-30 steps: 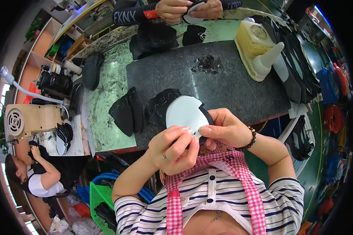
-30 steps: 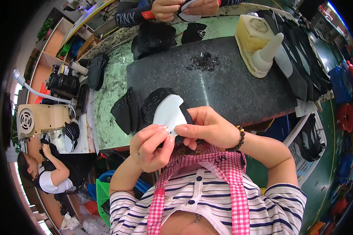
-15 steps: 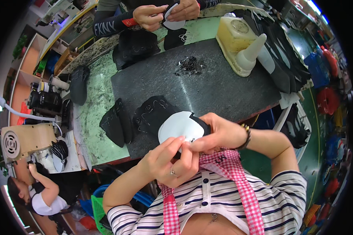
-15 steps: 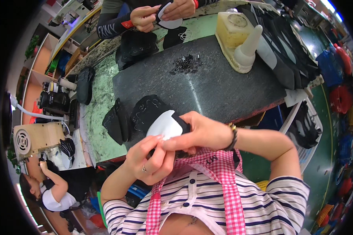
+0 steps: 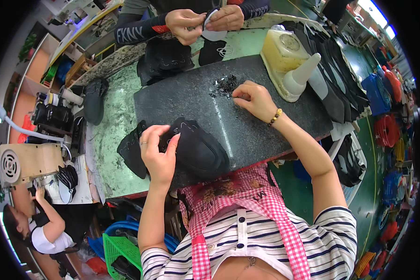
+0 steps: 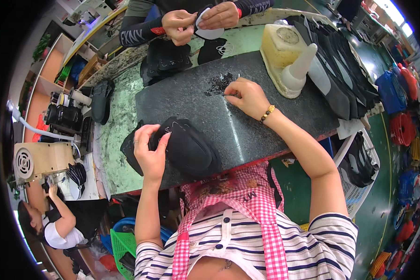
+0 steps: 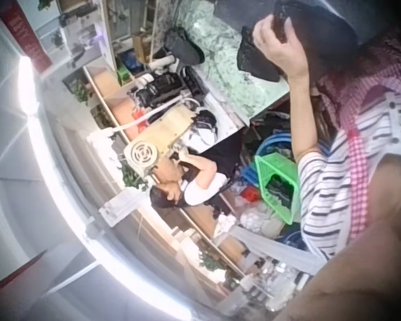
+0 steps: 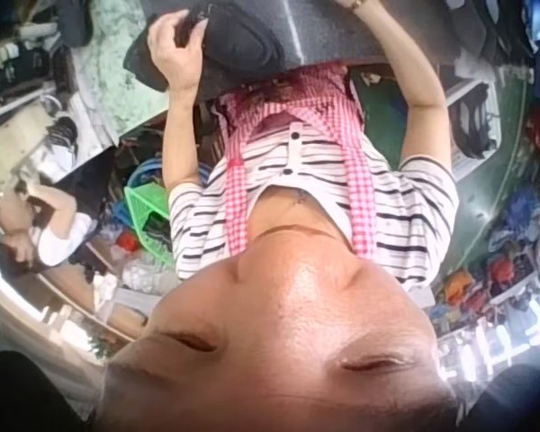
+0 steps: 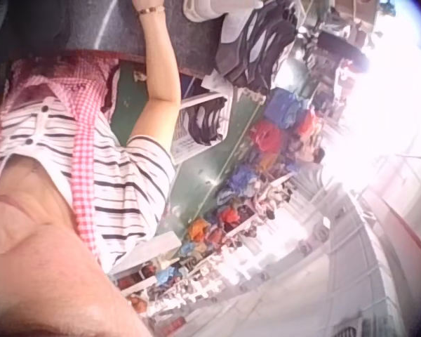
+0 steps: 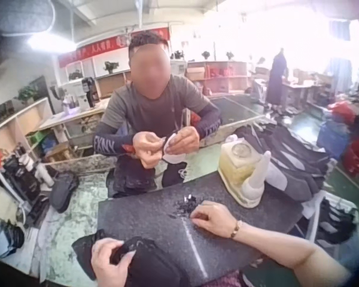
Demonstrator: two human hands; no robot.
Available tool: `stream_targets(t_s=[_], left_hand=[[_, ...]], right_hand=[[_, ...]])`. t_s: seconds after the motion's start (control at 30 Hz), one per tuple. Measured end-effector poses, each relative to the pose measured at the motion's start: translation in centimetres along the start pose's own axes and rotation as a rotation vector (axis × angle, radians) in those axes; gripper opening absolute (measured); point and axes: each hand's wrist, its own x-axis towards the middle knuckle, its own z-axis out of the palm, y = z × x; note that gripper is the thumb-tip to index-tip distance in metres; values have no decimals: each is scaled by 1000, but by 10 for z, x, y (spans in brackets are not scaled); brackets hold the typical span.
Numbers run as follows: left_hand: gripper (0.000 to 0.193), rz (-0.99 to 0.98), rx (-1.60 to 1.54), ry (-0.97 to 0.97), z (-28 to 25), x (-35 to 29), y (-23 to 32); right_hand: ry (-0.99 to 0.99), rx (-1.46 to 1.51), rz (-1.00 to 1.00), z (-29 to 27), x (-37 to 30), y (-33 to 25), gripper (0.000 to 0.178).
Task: The person retrieves a basket of shoe parts and returns to the workstation, then attaches small metal hardware and adhesive linings onto the shoe components by hand.
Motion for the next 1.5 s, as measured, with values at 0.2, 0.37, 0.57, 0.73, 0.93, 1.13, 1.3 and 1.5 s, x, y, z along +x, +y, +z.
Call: stream_targets(t_s=[0.2, 0.37, 0.57, 0.73, 0.93, 1.13, 1.3, 1.5], left_hand=[[17, 153, 175, -60, -6, -10, 23], [17, 354, -19, -270, 24, -34, 42], [17, 187, -268, -331, 34, -21, 56], [15, -676, -956, -308, 36, -18, 51], [11, -663, -1072, -400, 26, -24, 57], [25, -227, -269, -279, 10, -17, 39], [34, -160, 364, -1, -10, -6, -11], [28, -132, 148, -9, -9, -14, -6]], right_hand=[[39, -250, -233, 15, 19, 25, 16], [-115, -199, -186, 10, 31, 24, 12], [-31, 26, -99, -8, 3, -27, 8], [-178, 492, -143, 3, -51, -91, 12], [-293, 777, 203, -6, -80, -101, 22], [-56, 364, -54, 8, -61, -65, 18], [-1, -22, -331, 30, -38, -20, 17], [-18, 27, -335, 25, -32, -67, 21]])
